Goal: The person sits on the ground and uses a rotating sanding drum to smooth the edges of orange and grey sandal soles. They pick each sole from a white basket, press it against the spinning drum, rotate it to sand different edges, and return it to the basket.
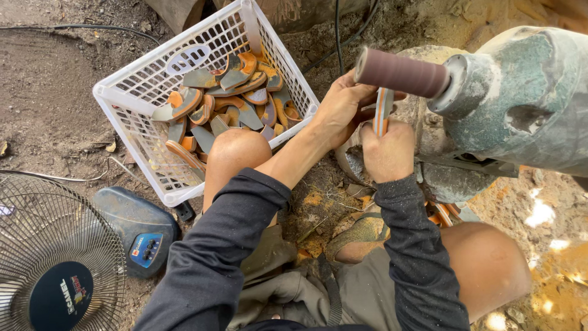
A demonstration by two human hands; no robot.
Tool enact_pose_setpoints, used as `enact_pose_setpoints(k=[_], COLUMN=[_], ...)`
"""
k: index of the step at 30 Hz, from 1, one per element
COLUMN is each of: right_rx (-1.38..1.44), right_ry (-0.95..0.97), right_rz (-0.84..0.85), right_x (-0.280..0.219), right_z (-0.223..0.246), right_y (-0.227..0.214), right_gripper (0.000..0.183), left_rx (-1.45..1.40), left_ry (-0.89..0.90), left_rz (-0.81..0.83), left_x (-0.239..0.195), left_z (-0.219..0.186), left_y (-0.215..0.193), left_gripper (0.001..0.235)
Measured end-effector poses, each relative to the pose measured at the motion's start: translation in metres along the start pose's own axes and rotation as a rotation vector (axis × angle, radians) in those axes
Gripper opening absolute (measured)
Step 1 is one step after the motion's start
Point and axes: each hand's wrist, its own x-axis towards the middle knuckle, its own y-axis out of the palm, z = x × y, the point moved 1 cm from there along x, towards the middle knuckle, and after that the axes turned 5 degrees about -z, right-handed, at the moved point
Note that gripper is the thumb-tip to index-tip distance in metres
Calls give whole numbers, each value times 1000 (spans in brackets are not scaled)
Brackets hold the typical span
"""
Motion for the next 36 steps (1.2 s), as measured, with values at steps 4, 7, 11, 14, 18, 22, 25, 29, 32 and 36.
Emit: enact_pose_setpoints(k=[4, 7, 11, 14, 18, 22, 25, 29, 32, 36], right_rx=[27, -5, 102, 7, -47, 37, -7, 44, 472, 1041], right_ry=[-62, -62, -119, -118, -88, -148, -35, -35, 230, 493], right_rz=[-19, -21, -25, -27, -23, -87, -55, -56, -2, 92], right_x=[16, 24, 27, 24, 7, -16, -31, -53, -55, -41], right_z=[3, 6, 9, 10, 10, 7, 2, 2, 9, 10], right_y=[-1, -2, -5, -6, -6, -5, -2, -2, 3, 10], right_gripper=[28, 26, 14, 20, 27, 18, 27, 27, 16, 8], left_rx=[1, 21, 14, -14, 19, -37, -45, 81, 128, 191], left_ry=[23, 33, 62, 49, 2, 4, -14, -68, -26, 85], left_rz=[18, -20, 18, 26, 45, 138, 162, 122, 57, -110], left_x=[20, 27, 27, 25, 10, -13, -31, -54, -52, -33], left_z=[2, -1, -5, -5, -1, -5, -10, -12, -11, -4], left_y=[-4, -2, 2, 3, 2, 2, 7, 6, 11, 4], left_gripper=[22, 29, 32, 30, 24, 23, 26, 32, 31, 29])
